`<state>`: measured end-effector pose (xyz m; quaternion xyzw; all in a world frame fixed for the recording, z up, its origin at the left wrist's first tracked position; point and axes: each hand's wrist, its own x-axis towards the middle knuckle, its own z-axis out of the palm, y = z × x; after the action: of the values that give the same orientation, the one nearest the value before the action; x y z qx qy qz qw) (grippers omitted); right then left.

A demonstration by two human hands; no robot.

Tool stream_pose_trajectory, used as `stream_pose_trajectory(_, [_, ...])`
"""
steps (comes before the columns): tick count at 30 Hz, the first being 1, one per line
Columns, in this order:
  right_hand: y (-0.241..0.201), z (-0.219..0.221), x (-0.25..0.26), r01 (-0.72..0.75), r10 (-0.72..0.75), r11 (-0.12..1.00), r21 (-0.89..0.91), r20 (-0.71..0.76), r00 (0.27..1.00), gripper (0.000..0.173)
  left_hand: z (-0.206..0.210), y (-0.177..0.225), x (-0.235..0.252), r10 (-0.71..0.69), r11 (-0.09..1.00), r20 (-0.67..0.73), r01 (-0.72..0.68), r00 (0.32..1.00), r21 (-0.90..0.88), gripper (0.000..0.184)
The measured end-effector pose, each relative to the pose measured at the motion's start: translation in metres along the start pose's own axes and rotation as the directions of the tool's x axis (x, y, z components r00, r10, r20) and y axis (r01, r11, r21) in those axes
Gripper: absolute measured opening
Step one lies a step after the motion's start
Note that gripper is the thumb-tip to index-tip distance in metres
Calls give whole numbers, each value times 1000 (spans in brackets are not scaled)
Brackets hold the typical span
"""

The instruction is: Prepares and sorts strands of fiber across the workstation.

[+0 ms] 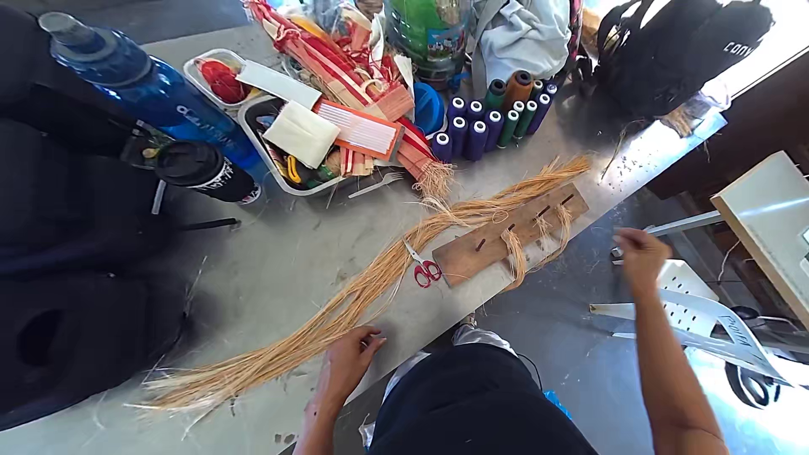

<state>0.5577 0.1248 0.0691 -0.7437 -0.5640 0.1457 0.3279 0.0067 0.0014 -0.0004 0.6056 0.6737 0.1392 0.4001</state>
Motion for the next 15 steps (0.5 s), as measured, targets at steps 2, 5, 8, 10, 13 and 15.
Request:
stream_pose_trajectory(2, [-21,44,1,-33,31,997,63,28,999,16,5,3,0,17,1000,-3,-17,1000,-1,23])
stream_pose_trajectory(5, [-41,83,11,-21,20,997,70,23,1000,14,13,2,-4,17,1000,-8,-17,1000,-17,23])
stream_pose_trajectory(8, [-50,102,22,34,-35,999,36,27,999,15,18,-1,-10,-18,999,-13,17,1000,-27,23])
stream_pose_trajectory(10, [-52,110,27,38,-39,999,30,29,999,14,21,-2,-13,-47,999,-10,46,999,-27,23])
stream_pose_trajectory(13, [-56,115,32,-3,3,1000,7,41,999,15,25,-1,-17,-85,996,-13,85,996,-28,23])
stream_pose_trajectory(15, [-57,116,34,-65,65,998,-12,72,995,15,27,-2,-18,-91,995,-22,91,996,-30,22])
